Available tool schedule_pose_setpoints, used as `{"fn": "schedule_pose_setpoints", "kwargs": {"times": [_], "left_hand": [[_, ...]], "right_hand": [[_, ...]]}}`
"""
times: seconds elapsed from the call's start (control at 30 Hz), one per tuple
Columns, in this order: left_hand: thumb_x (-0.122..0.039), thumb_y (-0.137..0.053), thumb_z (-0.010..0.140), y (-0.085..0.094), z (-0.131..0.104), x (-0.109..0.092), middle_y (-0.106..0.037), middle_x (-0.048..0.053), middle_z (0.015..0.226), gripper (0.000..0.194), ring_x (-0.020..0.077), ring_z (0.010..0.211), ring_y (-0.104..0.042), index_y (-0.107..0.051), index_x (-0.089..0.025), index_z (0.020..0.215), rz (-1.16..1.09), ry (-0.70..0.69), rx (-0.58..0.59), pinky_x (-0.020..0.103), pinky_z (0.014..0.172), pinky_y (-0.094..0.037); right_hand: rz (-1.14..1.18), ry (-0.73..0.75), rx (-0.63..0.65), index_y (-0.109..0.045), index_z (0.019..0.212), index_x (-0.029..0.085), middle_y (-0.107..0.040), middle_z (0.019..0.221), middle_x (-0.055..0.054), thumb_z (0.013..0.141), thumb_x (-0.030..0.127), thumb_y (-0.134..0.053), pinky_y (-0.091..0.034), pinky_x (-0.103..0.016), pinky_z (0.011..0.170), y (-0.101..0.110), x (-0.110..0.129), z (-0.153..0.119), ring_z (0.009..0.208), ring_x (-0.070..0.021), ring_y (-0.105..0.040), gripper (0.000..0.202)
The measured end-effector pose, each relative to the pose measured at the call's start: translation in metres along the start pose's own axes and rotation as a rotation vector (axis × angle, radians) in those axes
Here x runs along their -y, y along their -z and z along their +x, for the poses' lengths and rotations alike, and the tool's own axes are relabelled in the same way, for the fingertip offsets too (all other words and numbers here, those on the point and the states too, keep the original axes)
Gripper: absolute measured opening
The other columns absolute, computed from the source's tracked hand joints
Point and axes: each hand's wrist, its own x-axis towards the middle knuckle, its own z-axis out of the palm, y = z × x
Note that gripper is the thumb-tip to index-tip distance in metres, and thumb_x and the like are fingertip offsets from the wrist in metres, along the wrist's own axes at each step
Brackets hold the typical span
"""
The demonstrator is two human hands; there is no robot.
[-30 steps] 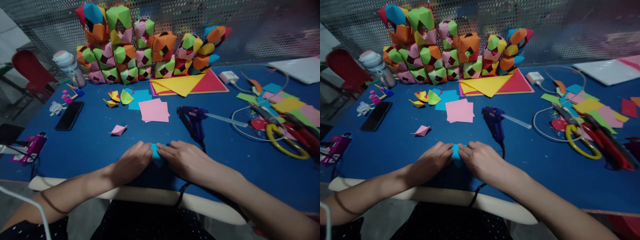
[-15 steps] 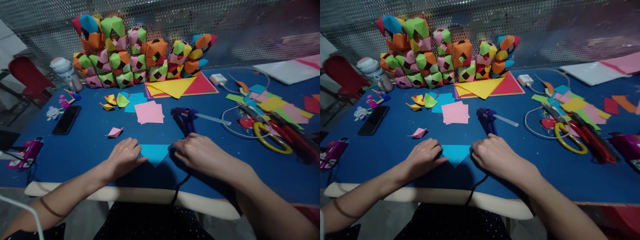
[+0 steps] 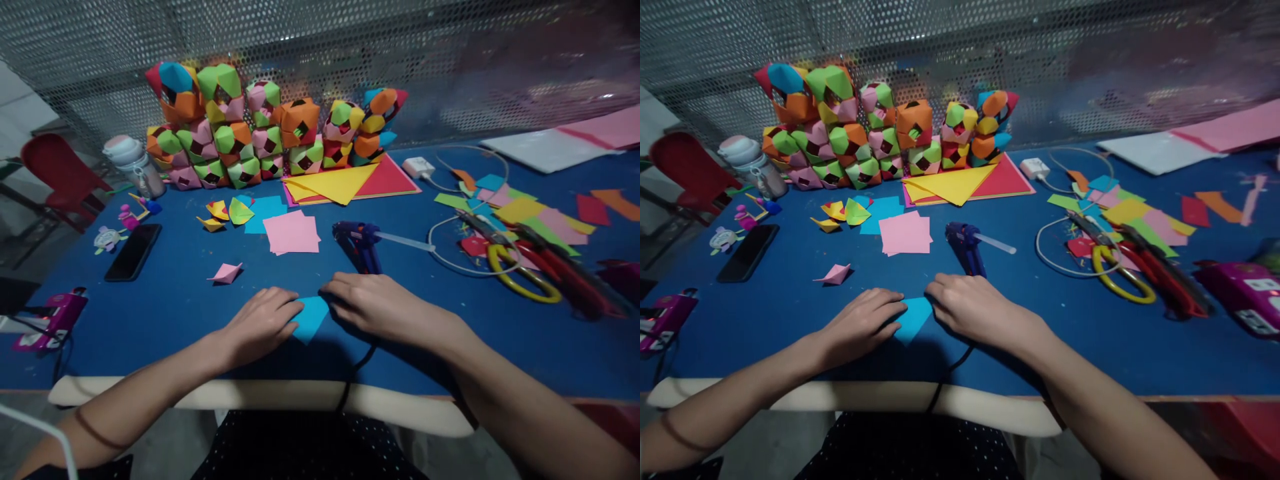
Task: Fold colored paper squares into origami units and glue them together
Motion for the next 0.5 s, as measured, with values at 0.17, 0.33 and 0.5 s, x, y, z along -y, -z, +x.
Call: {"fn": "schedule_pose_setpoints", "kwargs": {"times": [0.17, 0.33, 0.5], "left_hand": [[-0.023, -0.05, 0.085, 0.006, 0.0, -0.001, -0.058, 0.01, 0.105, 0.028, 0.0206, 0.099, -0.051, -0.053, -0.015, 0.111, -0.154, 0.069, 0.002, 0.036, 0.087, -0.043], [-0.021, -0.05, 0.084, 0.015, 0.003, -0.001, -0.063, 0.006, 0.094, 0.022, 0.0175, 0.087, -0.058, -0.059, -0.016, 0.103, -0.356, 0.214, -0.007, 0.03, 0.078, -0.045], [-0.022, -0.047, 0.086, 0.021, 0.006, -0.002, -0.065, 0.005, 0.08, 0.019, 0.0146, 0.074, -0.059, -0.065, -0.015, 0.085, -0.418, 0.22, -0.091, 0.026, 0.069, -0.044]], "right_hand": [[0.029, 0.062, 0.047, -0.056, 0.11, 0.016, -0.059, 0.09, -0.009, 0.082, 0.018, -0.051, -0.041, -0.031, 0.066, -0.002, -0.002, 0.002, 0.084, -0.0212, -0.055, 0.028], [0.305, 0.132, 0.028, -0.062, 0.096, 0.017, -0.059, 0.084, -0.005, 0.086, 0.015, -0.048, -0.041, -0.029, 0.073, 0.001, -0.005, 0.008, 0.083, -0.0171, -0.054, 0.017], [0.517, 0.111, -0.106, -0.066, 0.087, 0.017, -0.06, 0.078, -0.004, 0.085, 0.024, -0.054, -0.041, -0.028, 0.07, 0.0, -0.001, 0.017, 0.077, -0.0148, -0.054, 0.014]]}}
